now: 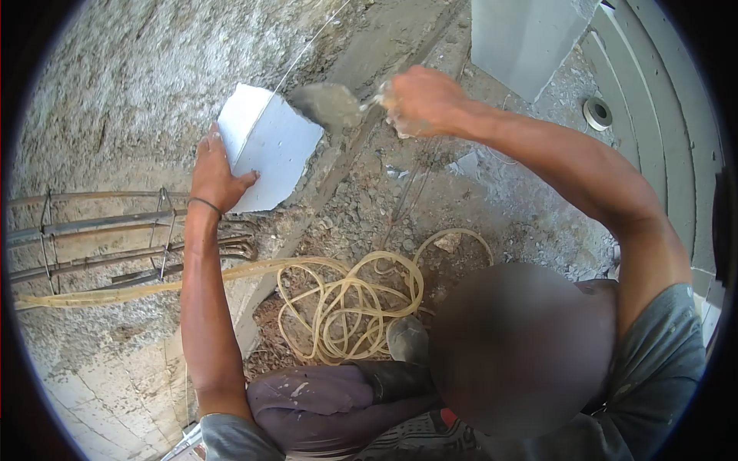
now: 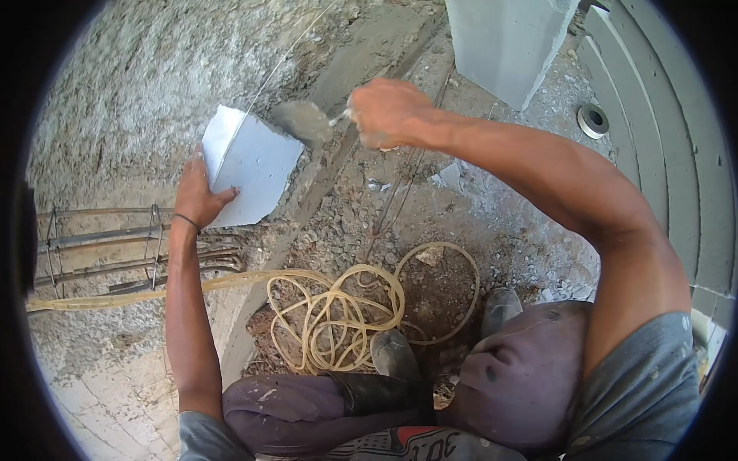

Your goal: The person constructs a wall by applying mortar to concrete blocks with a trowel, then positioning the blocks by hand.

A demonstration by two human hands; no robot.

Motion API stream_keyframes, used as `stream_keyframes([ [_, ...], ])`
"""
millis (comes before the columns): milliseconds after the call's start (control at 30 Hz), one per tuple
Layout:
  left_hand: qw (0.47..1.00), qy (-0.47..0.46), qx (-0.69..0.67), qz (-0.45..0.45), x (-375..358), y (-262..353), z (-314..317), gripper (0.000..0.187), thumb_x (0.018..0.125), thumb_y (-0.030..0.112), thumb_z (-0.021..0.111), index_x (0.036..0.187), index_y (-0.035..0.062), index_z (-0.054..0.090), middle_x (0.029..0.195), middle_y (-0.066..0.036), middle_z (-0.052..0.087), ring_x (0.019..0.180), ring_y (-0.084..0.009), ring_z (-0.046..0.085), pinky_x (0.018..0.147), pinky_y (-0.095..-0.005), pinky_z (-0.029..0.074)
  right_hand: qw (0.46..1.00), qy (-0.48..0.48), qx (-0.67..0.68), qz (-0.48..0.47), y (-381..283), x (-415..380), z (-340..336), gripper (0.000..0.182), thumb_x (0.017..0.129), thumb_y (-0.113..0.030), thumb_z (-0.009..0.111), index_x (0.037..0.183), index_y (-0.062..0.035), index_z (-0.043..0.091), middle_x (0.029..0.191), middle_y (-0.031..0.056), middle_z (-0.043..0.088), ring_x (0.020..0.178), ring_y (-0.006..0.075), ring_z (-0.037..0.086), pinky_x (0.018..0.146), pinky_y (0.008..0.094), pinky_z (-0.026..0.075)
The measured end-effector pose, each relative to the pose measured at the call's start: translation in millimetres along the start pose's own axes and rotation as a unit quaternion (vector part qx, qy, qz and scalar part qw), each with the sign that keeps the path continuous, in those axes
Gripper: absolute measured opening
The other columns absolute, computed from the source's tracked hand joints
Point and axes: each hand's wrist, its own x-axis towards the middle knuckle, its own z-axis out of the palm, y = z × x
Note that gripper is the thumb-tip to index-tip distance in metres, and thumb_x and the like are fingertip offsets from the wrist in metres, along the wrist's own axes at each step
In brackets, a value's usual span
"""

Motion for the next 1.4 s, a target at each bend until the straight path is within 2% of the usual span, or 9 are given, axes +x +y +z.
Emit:
stream_keyframes([
  [167,0.999,0.026,0.016,0.022,1.9,-10.7,9.7,0.113,0.068,0.022,0.090,0.152,-0.0135,0.023,0.142,-0.037,0.045,0.135,-0.0457,0.046,0.113,-0.0424,0.042,0.992,0.006,0.095,0.077,7.1,-28.5,24.0,0.018,0.088,-0.011,0.059,0.094,0.0029,0.068,0.080,0.0179,0.068,0.069,0.0258,0.066,0.063,0.0443,0.055],
  [533,0.999,0.011,-0.021,-0.028,2.5,-9.2,7.4,0.120,0.065,0.023,0.091,0.155,-0.0100,0.019,0.141,-0.036,0.046,0.130,-0.0458,0.051,0.111,-0.0411,0.044,0.945,-0.063,0.291,0.138,-85.5,-44.2,126.4,0.024,0.089,-0.020,0.065,0.076,-0.0012,0.070,0.080,0.0203,0.070,0.074,0.0332,0.071,0.067,0.0403,0.059],
  [600,1.000,0.012,-0.003,-0.019,5.3,-12.2,11.1,0.121,0.065,0.026,0.091,0.155,-0.0094,0.018,0.141,-0.037,0.046,0.130,-0.0462,0.051,0.111,-0.0414,0.044,0.969,0.003,0.247,0.017,-109.8,-37.5,163.2,0.034,0.101,-0.028,0.061,0.089,0.0027,0.066,0.089,0.0199,0.066,0.077,0.0302,0.069,0.069,0.0436,0.058],
  [667,0.999,0.002,0.006,-0.034,5.2,-8.2,8.9,0.121,0.066,0.026,0.091,0.155,-0.0095,0.017,0.141,-0.037,0.046,0.131,-0.0465,0.051,0.111,-0.0416,0.044,0.927,-0.111,0.343,0.099,-149.7,-33.7,144.6,0.035,0.100,-0.030,0.063,0.092,0.0036,0.066,0.095,0.0214,0.065,0.081,0.0300,0.068,0.072,0.0438,0.058],
  [1000,0.999,-0.021,0.022,-0.045,4.3,-3.7,5.6,0.120,0.069,0.029,0.089,0.156,-0.0099,0.016,0.141,-0.037,0.047,0.134,-0.0464,0.048,0.114,-0.0417,0.041,0.923,-0.012,0.379,0.070,-178.2,-36.3,128.1,0.038,0.101,-0.031,0.061,0.100,0.0068,0.063,0.093,0.0143,0.060,0.073,0.0273,0.066,0.067,0.0392,0.060],
  [1100,0.998,-0.030,0.018,-0.049,2.8,-1.8,2.9,0.121,0.069,0.029,0.089,0.155,-0.0115,0.015,0.144,-0.035,0.047,0.136,-0.0465,0.046,0.115,-0.0427,0.040,0.899,-0.215,0.368,0.097,-162.6,-79.0,74.7,0.038,0.102,-0.032,0.058,0.108,0.0054,0.060,0.101,0.0152,0.056,0.085,0.0242,0.065,0.072,0.0384,0.061],
  [1267,0.997,-0.036,-0.034,0.055,10.7,-19.1,0.3,0.113,0.079,0.080,0.065,0.134,-0.0184,0.050,0.122,-0.035,0.063,0.126,-0.0447,0.056,0.107,-0.0467,0.047,0.957,-0.055,0.269,0.089,-85.5,-111.6,104.1,0.044,0.101,-0.030,0.057,0.126,0.0072,0.058,0.087,0.0145,0.063,0.063,0.0232,0.061,0.055,0.0371,0.055],
  [1367,0.988,-0.011,-0.155,0.002,19.8,-33.2,4.2,0.104,0.087,0.081,0.053,0.119,-0.0177,0.061,0.110,-0.035,0.067,0.110,-0.0441,0.066,0.100,-0.0482,0.050,0.943,0.025,0.306,0.130,-21.2,-106.9,132.4,0.056,0.100,-0.029,0.061,0.141,0.0072,0.047,0.085,0.0131,0.060,0.061,0.0204,0.061,0.051,0.0351,0.053],
  [1400,0.977,-0.061,-0.194,-0.062,22.4,-31.9,-3.2,0.073,0.100,0.058,0.050,0.120,-0.0105,0.065,0.114,-0.033,0.067,0.110,-0.0422,0.066,0.098,-0.0440,0.050,0.938,0.026,0.317,0.137,-6.4,-102.4,138.6,0.062,0.100,-0.029,0.062,0.146,0.0072,0.041,0.084,0.0119,0.059,0.059,0.0194,0.060,0.049,0.0342,0.052],
])
